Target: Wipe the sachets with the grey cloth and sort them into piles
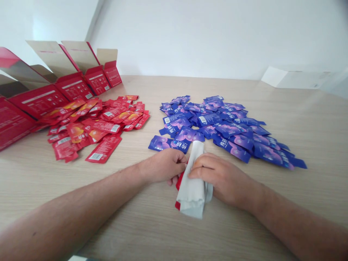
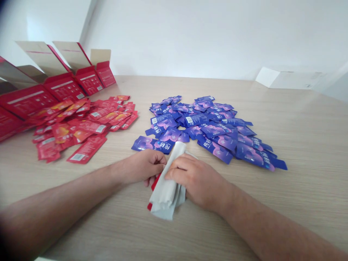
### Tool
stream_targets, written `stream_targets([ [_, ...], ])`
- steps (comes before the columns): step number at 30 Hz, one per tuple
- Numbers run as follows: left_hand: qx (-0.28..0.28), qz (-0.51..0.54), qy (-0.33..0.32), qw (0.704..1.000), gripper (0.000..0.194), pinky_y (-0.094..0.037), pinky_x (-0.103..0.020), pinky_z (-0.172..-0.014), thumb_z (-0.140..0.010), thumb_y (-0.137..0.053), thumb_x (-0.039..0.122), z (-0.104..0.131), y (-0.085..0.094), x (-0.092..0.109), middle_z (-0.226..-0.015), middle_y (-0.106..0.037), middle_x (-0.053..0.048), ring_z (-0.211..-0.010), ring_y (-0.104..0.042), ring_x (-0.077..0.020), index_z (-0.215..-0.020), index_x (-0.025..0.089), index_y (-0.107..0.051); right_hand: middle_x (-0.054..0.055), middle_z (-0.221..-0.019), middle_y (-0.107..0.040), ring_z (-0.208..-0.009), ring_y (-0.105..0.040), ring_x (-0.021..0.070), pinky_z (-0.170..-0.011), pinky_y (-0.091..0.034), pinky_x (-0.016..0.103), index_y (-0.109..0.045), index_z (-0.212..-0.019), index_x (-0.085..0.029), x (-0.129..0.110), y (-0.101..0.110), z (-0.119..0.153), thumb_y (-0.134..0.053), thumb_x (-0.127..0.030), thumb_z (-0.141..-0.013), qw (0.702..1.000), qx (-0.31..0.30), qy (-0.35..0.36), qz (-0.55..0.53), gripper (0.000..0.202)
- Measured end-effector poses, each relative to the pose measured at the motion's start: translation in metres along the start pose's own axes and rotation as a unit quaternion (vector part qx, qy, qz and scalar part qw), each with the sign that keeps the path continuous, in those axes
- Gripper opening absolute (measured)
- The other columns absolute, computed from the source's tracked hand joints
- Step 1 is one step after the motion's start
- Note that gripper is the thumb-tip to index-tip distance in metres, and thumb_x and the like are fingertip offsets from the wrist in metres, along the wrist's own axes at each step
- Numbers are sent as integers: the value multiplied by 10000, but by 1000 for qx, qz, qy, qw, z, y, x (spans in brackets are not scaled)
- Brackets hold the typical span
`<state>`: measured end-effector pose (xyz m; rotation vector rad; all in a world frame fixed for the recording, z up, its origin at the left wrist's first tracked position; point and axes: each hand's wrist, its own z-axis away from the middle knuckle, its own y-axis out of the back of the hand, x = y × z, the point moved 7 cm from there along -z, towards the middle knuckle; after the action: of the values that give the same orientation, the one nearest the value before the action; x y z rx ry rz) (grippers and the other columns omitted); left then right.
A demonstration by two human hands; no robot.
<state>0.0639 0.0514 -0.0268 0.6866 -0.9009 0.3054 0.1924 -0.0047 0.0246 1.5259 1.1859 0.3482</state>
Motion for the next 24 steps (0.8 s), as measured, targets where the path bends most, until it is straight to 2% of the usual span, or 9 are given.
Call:
stream_targets([
  [3,4,5,4,1000,144,-499,-168,-429,-900,-520,291,-1,0,-2,-599,-647,22,-468,-612,-96,-864,182,-607,103,-1076,-667,-1029,-598,239,-902,-507,400,-699,-1126,-176,4,3,0,-577,-127,-940,1000,13,-19,6,227],
  [7,-1,4,3,1000,123,-507,-172,-434,-887,-527,267,0,0,0,-600,-642,23,-465,-607,-95,-842,179,-601,91,-1073,-667,-1041,-588,235,-916,-497,397,-701,-1096,-180,0,-2,0,-555,-164,-975,1000,-20,6,-6,191],
  [12,4,-4,5,1000,150,-513,-185,-427,-910,-502,286,0,1,1,-604,-645,25,-470,-610,-103,-862,189,-604,100,-1084,-662,-1036,-589,235,-902,-500,393,-694,-1120,-176,3,2,1,-559,-132,-954,1000,2,-17,-4,218],
  [16,-11,-4,-1,1000,139,-506,-173,-435,-905,-495,250,0,-1,2,-595,-630,29,-470,-604,-94,-845,185,-602,90,-1066,-673,-1035,-590,233,-909,-496,396,-703,-1093,-182,-2,-2,1,-555,-169,-975,1000,-18,16,-3,190],
  [20,-6,4,-6,1000,130,-506,-167,-440,-897,-512,259,2,1,4,-605,-629,27,-475,-607,-92,-876,177,-610,107,-1075,-666,-1017,-591,232,-897,-509,400,-694,-1110,-163,4,3,0,-561,-147,-956,1000,7,-8,-9,204],
  [24,-14,-3,-11,1000,129,-500,-168,-447,-890,-516,249,3,0,7,-599,-632,23,-469,-596,-89,-860,173,-616,103,-1076,-665,-1032,-591,237,-910,-510,412,-699,-1103,-172,1,1,1,-553,-169,-972,1000,-18,13,-11,196],
])
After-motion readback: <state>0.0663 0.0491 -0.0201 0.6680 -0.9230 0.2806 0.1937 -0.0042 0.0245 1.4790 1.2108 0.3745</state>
